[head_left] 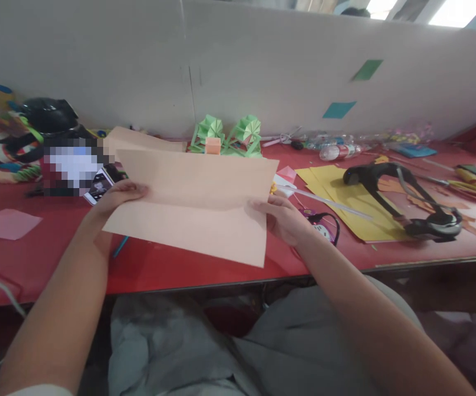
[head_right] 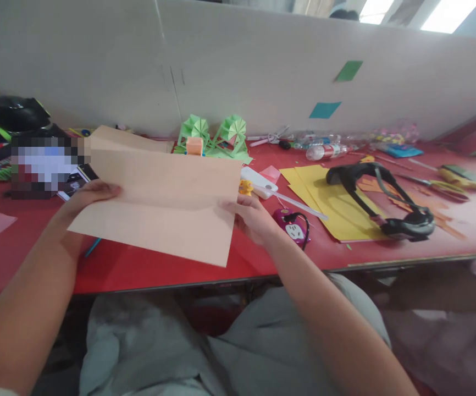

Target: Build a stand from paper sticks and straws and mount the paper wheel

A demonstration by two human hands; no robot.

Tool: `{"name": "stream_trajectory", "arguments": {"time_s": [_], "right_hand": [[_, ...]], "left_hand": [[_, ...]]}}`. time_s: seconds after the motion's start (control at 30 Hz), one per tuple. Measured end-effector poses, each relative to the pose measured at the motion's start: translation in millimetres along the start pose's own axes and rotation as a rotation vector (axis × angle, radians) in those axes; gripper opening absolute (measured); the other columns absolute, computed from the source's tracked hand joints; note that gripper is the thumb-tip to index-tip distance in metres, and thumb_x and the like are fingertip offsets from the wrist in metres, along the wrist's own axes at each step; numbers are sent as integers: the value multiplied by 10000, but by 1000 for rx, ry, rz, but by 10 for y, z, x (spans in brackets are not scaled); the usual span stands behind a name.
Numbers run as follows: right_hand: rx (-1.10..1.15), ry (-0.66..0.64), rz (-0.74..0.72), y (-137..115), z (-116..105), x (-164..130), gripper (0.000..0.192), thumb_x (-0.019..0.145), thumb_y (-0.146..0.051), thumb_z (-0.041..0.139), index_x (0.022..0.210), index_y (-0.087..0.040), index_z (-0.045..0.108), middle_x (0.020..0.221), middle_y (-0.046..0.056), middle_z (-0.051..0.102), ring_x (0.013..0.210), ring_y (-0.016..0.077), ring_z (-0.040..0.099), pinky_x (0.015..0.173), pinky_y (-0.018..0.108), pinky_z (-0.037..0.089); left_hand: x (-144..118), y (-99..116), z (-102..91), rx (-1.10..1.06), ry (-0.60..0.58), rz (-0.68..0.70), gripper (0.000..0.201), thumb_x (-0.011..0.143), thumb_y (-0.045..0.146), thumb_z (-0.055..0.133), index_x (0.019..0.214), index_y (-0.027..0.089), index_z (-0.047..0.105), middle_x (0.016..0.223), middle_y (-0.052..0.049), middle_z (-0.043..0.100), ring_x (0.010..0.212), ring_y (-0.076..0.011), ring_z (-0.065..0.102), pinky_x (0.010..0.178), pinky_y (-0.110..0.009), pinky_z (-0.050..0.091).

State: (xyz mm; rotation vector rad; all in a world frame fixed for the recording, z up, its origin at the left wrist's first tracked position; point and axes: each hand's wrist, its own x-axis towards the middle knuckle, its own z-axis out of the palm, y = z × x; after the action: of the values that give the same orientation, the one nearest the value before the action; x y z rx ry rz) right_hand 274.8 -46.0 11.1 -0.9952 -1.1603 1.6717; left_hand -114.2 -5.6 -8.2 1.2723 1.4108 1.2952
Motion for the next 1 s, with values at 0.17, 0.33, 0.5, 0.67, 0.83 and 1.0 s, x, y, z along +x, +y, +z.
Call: {"name": "stream_trajectory", "arguments": {"time_s": [0.17, 0.33, 0.5, 0.67, 0.83, 1.0], "right_hand": [[-1, 46, 5, 26, 55, -18, 477, 653, -327, 861, 1089, -220, 701, 1086, 96, 752, 1118, 323, 668, 945, 492, 562], [-86, 307, -329, 113, 116, 1, 390, 769, -359, 744, 1139, -239, 706, 1161, 71, 731, 1211, 340, 614, 1003, 517, 524], [-551, 197, -499, 205, 214, -124, 462, 819, -165, 592, 1247, -300, 699, 1414, 31, 602, 1387, 335, 472, 1131, 531, 416], [-908, -76, -469, 336, 334, -235, 670, 815, -152, 637, 1460, -296, 529, 1654, 53, 272, 1445, 385, 389, 1143, 577, 381], [-799, -320, -520, 355, 366, -231, 833, 658, -528, 866, 1406, -314, 566, 1676, 74, 207, 1513, 379, 251, 1198, 580, 280], [-242, 2, -271, 275, 420, -78, 702, 818, -550, 726, 1427, -300, 483, 1561, 102, 432, 1427, 285, 430, 1140, 497, 418]], "left_hand": [[-46, 87, 164, -137, -32, -116, 384, 590, 494, 870, 842, 242, 726, 792, -53, 739, 784, -311, 704, 672, -452, 588], [-160, 320, 444, -425, -175, -70, 827, 823, 892, 257, 1064, 215, 666, 1083, -82, 738, 1111, -318, 644, 882, -479, 572], [-107, 414, 797, -445, -292, -131, 793, 757, 862, 498, 1123, 179, 662, 1129, -177, 715, 1096, -341, 664, 830, -461, 582], [80, 281, 1160, -378, -143, -79, 518, 664, 535, 831, 1001, 169, 683, 1003, -129, 752, 1007, -300, 700, 857, -412, 570], [55, 171, 1235, -368, -14, -27, 430, 574, 252, 872, 945, 130, 692, 915, -73, 763, 890, -220, 709, 916, -369, 537], [-155, 215, 1257, -403, -227, -62, 454, 631, 226, 850, 1040, 133, 674, 947, -85, 767, 892, -221, 722, 915, -372, 539]]}}
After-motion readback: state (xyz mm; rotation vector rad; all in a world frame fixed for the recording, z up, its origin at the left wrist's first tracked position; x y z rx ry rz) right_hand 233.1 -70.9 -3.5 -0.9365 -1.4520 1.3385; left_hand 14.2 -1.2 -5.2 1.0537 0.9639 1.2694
